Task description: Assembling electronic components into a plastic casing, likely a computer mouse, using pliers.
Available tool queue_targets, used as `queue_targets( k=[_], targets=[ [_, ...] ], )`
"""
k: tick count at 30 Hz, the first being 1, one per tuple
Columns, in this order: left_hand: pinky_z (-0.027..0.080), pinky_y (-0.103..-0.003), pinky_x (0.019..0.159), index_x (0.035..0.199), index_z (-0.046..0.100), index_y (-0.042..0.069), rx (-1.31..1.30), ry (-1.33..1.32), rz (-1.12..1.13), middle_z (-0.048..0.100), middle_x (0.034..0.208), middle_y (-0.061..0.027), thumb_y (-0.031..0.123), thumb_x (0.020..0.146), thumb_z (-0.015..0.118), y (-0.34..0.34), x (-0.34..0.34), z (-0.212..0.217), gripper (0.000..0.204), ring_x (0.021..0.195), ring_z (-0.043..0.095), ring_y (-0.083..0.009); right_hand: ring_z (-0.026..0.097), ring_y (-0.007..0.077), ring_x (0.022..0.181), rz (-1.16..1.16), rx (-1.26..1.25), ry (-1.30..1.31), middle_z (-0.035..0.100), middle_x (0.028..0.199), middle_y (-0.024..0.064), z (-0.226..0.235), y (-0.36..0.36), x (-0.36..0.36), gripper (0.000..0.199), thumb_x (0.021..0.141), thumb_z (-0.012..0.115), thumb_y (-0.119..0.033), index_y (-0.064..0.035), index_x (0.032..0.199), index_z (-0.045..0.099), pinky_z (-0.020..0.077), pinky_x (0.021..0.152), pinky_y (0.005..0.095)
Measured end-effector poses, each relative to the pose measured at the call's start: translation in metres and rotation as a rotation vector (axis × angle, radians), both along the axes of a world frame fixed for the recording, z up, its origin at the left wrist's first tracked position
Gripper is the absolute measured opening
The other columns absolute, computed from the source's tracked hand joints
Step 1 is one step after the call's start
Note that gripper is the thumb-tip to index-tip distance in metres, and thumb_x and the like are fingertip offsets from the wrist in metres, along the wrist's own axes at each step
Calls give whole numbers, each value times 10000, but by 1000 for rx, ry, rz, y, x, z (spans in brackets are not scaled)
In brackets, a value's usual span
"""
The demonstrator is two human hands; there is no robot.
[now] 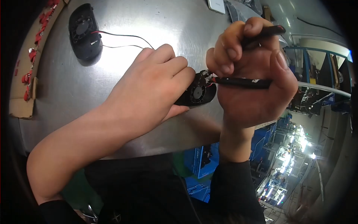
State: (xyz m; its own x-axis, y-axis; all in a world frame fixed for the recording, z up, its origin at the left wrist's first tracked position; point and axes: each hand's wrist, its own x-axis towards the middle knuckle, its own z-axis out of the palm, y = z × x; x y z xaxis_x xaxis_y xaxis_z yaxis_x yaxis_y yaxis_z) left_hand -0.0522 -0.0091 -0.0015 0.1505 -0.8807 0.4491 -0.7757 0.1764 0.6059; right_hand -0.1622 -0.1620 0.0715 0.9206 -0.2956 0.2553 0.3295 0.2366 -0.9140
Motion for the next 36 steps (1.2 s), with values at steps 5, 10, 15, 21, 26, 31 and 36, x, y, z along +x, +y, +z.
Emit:
queue_targets(
  k=[5, 10, 15, 21, 26, 31, 36],
  targets=[
    [449, -440, 893, 1005, 617, 70, -14, 15, 41, 600, 1019, -88, 257, 694, 897, -2, 5, -7, 458, 993, 550, -329, 470, 189, 801, -254, -345, 4, 464, 981, 117, -12, 28, -6, 569, 935, 583, -513, -80, 1271, 431, 406, 732, 337],
    [441, -444, 869, 962, 602, 76, -20, 59, 72, 600, 981, -86, 290, 705, 909, -3, 4, -5, 454, 976, 547, -327, 479, 189, 760, -242, -476, -329, 467, 951, 83, -21, 23, -18, 653, 912, 637, -651, -127, 1244, 431, 422, 685, 353],
    [441, -449, 862, 956, 597, 72, 2, 70, 73, 601, 973, -87, 292, 698, 912, -2, 6, -7, 462, 953, 543, -327, 481, 192, 750, -256, -435, -208, 467, 984, 98, -25, 23, -16, 693, 928, 568, -697, -112, 1256, 395, 431, 691, 378],
    [440, -448, 858, 950, 593, 78, 8, 105, 83, 599, 961, -87, 285, 696, 914, -3, 7, -8, 458, 943, 539, -329, 514, 222, 789, -291, -564, -200, 481, 1006, 125, -28, 29, -15, 689, 928, 572, -658, -104, 1289, 381, 469, 733, 412],
    [439, -449, 867, 958, 596, 84, 23, 120, 58, 600, 969, -86, 257, 716, 904, -3, 7, -6, 428, 953, 539, -330, 515, 237, 803, -271, -541, -94, 481, 1013, 159, -14, 33, -17, 654, 905, 577, -565, -86, 1307, 384, 478, 755, 424],
    [438, -445, 900, 998, 600, 84, -32, 63, 19, 601, 1004, -79, 223, 723, 883, -2, 5, -7, 418, 987, 539, -328, 488, 241, 808, -310, -428, 68, 465, 1004, 179, -3, 34, -13, 644, 871, 569, -490, -66, 1320, 388, 456, 761, 405],
    [458, -423, 906, 1019, 630, 68, -20, 24, 37, 617, 1007, -69, 234, 702, 897, 0, 2, -4, 445, 1007, 557, -296, 461, 227, 810, -126, -249, 27, 458, 1006, 165, -4, 10, -8, 571, 872, 547, -427, -67, 1286, 387, 414, 776, 390]
  ],
)
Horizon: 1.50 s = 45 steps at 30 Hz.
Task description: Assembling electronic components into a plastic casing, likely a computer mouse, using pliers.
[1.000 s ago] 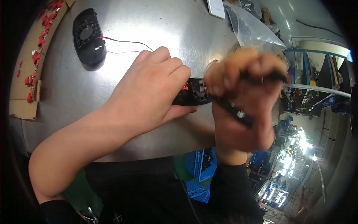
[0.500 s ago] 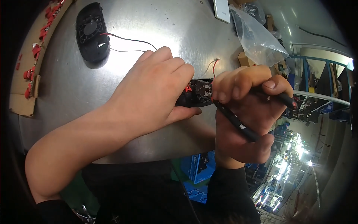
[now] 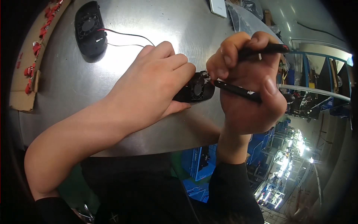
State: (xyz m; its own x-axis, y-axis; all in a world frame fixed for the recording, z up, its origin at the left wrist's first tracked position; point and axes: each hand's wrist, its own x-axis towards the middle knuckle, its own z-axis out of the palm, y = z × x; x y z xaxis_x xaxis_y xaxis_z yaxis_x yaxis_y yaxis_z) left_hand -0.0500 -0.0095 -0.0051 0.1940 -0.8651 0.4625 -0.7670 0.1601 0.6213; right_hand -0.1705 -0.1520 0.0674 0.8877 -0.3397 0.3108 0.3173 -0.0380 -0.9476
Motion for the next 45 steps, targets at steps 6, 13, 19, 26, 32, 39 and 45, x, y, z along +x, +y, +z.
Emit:
queue_targets(
  k=[6, 13, 19, 26, 32, 39, 45],
  targets=[
    [475, -402, 896, 1015, 655, 62, -15, -53, 29, 630, 1002, -50, 248, 685, 913, -1, -2, 1, 458, 1011, 572, -260, 437, 200, 791, -5, -76, 52, 450, 976, 138, 3, 1, 3, 506, 870, 545, -407, -83, 1226, 388, 400, 767, 371],
    [433, -434, 899, 996, 607, 85, 2, -69, -14, 612, 1000, -55, 241, 699, 879, 0, 0, 2, 431, 982, 557, -303, 434, 197, 756, -94, -151, -80, 438, 906, 110, -10, 23, -9, 428, 897, 616, -382, -109, 1134, 388, 401, 740, 373],
    [430, -422, 911, 1044, 653, 97, -19, -148, 39, 622, 971, -33, 267, 695, 880, -2, 2, 2, 450, 973, 558, -277, 436, 199, 706, -152, -263, -187, 434, 859, 97, -20, 29, -12, 423, 911, 606, -416, -111, 1100, 382, 402, 675, 389],
    [438, -422, 909, 1075, 682, 88, -12, -176, 62, 630, 951, -39, 277, 699, 872, -3, 3, 1, 461, 968, 561, -275, 414, 187, 675, -181, -327, -235, 424, 834, 87, -25, 37, -10, 414, 931, 641, -411, -117, 1050, 374, 375, 635, 372],
    [458, -425, 886, 1071, 690, 77, 16, -127, 47, 636, 936, -59, 257, 672, 879, -2, 3, 0, 477, 957, 563, -289, 522, 228, 729, -154, -193, -342, 540, 798, 112, -37, 38, -13, 286, 761, 710, -250, -37, 804, 523, 447, 720, 376],
    [485, -384, 913, 933, 709, 59, -41, -136, 76, 668, 946, -47, 344, 715, 892, -5, 8, -6, 403, 1001, 597, -247, 461, 190, 735, -105, -338, -383, 449, 907, 68, -34, 22, -7, 490, 927, 664, -473, -124, 1188, 441, 398, 671, 355],
    [465, -423, 890, 1107, 676, 85, -74, -80, 64, 640, 988, -62, 268, 648, 917, -5, 10, -8, 549, 970, 568, -298, 468, 183, 780, -100, -166, -369, 454, 944, 58, -23, 5, -15, 525, 914, 632, -529, -133, 1223, 480, 394, 708, 357]
  ],
)
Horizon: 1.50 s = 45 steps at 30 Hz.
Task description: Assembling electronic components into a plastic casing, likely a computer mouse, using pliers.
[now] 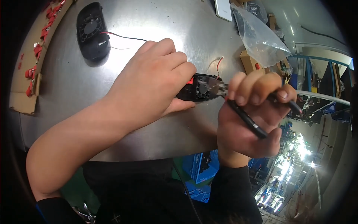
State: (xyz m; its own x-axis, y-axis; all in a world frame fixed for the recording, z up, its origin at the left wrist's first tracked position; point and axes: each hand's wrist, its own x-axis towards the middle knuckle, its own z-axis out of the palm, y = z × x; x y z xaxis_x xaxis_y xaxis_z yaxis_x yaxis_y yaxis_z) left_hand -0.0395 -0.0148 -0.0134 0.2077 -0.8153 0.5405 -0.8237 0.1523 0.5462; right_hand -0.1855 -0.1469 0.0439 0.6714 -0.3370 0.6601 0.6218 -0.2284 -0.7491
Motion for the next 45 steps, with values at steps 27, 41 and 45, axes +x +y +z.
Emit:
queue_targets(
  k=[27, 41, 45],
  targets=[
    [460, -418, 869, 1070, 704, 85, 82, 19, 39, 656, 936, -56, 322, 687, 909, 0, 1, 2, 495, 926, 582, -298, 534, 220, 789, -31, -196, 26, 494, 983, 107, -16, 0, 10, 558, 991, 558, -577, -125, 1287, 419, 469, 718, 403],
    [422, -403, 955, 1175, 704, 105, 183, 90, -175, 659, 1058, -39, 332, 692, 930, 6, -3, 16, 579, 1040, 583, -275, 521, 183, 678, 115, 164, 71, 494, 908, 66, 6, -14, -18, 599, 948, 644, -658, -147, 1214, 480, 457, 623, 355],
    [399, -391, 972, 1111, 711, 130, 299, 115, -191, 668, 1100, -33, 313, 688, 924, 2, -5, 19, 508, 1049, 593, -267, 541, 177, 685, 115, 204, 42, 522, 902, 74, 3, -16, -39, 575, 940, 666, -609, -121, 1198, 505, 467, 624, 342]
  ],
)
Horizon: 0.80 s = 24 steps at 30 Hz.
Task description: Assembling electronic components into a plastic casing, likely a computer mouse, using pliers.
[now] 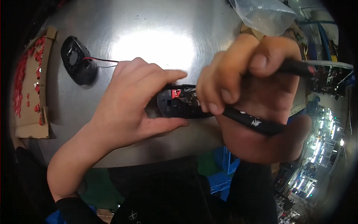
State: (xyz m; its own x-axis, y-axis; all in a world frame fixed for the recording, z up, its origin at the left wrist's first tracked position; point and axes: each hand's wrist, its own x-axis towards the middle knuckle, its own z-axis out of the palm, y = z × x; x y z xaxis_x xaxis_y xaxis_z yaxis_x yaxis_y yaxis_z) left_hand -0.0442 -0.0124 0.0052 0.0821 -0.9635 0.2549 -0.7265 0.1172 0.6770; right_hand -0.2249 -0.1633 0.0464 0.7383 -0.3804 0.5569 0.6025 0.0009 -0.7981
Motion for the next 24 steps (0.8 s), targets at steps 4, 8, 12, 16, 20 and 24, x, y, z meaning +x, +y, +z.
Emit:
queue_targets(
  k=[4, 8, 12, 16, 20, 24],
  targets=[
    [396, -387, 971, 979, 700, 143, 13, 3, 0, 670, 1108, -18, 283, 683, 910, 0, -1, 0, 389, 1058, 599, -273, 560, 171, 692, 15, 23, -15, 550, 895, 81, -6, -9, -4, 551, 931, 688, -560, -96, 1182, 530, 477, 625, 329],
    [393, -381, 977, 928, 686, 146, 29, 12, 19, 676, 1091, -10, 248, 685, 898, 2, -3, 3, 338, 1055, 604, -267, 580, 165, 699, 48, 26, -18, 578, 889, 89, -4, 2, -5, 527, 923, 710, -511, -70, 1165, 554, 488, 625, 316],
    [458, -376, 914, 950, 703, 137, 64, 41, 20, 693, 1083, -23, 211, 736, 883, 3, -2, -2, 290, 1092, 615, -269, 599, 160, 706, 102, 25, -17, 606, 883, 97, -1, 19, -7, 503, 914, 732, -463, -45, 1149, 579, 498, 626, 303],
    [455, -388, 880, 1031, 715, 120, 5, 76, 36, 668, 1019, -29, 248, 722, 900, 2, -8, 1, 383, 1023, 598, -271, 619, 154, 713, 147, 19, -7, 634, 877, 105, -7, 30, 18, 479, 906, 754, -414, -19, 1132, 603, 508, 627, 290],
    [476, -409, 839, 1050, 726, 111, -193, 133, -35, 673, 942, -53, 250, 674, 918, -5, -2, -3, 445, 910, 628, -299, 638, 148, 720, 188, 6, 4, 662, 871, 113, 2, 34, 19, 456, 897, 775, -365, 6, 1116, 628, 519, 627, 276],
    [559, -405, 818, 1012, 741, 95, -269, 176, -73, 738, 956, -92, 169, 662, 915, -6, 0, -9, 398, 905, 708, -323, 658, 142, 727, 260, 12, -3, 690, 864, 120, 2, 42, 28, 432, 889, 797, -316, 32, 1099, 653, 529, 628, 263]
  ],
)
